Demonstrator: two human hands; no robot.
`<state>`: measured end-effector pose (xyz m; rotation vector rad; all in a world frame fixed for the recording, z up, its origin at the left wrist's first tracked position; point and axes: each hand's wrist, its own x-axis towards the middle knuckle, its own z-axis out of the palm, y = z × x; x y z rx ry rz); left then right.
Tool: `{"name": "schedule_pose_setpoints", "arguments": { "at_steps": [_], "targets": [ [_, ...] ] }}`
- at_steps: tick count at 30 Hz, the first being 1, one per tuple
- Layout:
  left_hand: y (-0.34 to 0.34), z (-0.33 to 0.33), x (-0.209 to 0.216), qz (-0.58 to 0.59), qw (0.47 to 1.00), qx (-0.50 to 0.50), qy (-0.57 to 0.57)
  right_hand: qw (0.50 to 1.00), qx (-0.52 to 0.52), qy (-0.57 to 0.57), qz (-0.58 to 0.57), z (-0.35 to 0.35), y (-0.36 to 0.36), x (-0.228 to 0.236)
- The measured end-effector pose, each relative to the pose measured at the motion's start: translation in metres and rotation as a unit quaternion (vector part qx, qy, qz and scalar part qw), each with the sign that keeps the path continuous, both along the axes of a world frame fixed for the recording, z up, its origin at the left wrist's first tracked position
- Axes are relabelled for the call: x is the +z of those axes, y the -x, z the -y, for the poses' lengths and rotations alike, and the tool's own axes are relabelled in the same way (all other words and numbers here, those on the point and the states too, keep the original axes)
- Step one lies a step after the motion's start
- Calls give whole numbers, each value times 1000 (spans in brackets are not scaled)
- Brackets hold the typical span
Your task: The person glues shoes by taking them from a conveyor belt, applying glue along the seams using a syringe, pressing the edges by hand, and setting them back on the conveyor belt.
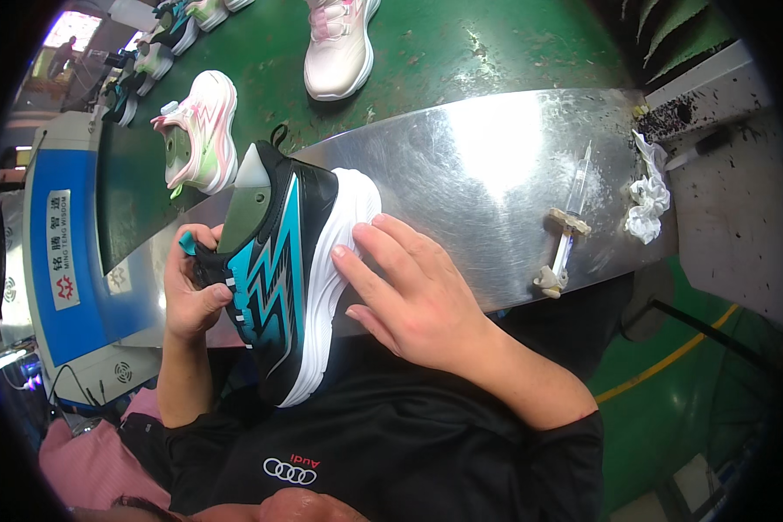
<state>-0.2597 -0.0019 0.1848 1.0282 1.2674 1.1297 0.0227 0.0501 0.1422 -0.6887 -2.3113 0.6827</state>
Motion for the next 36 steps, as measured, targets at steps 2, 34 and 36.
{"name": "schedule_pose_setpoints", "arguments": {
  "at_steps": [2, 34, 36],
  "targets": [
    [0, 0, 0, -2, 1000, 5, -10, 1000, 0, -2, 3, 0, 2, 0],
    [9, -1, -5, 41, 999, 24, -11, 998, -14, -43, -40, -11, 24, -4],
    [3, 2, -4, 18, 999, 22, -18, 999, -7, -32, -43, -15, 19, -4]
  ]
}}
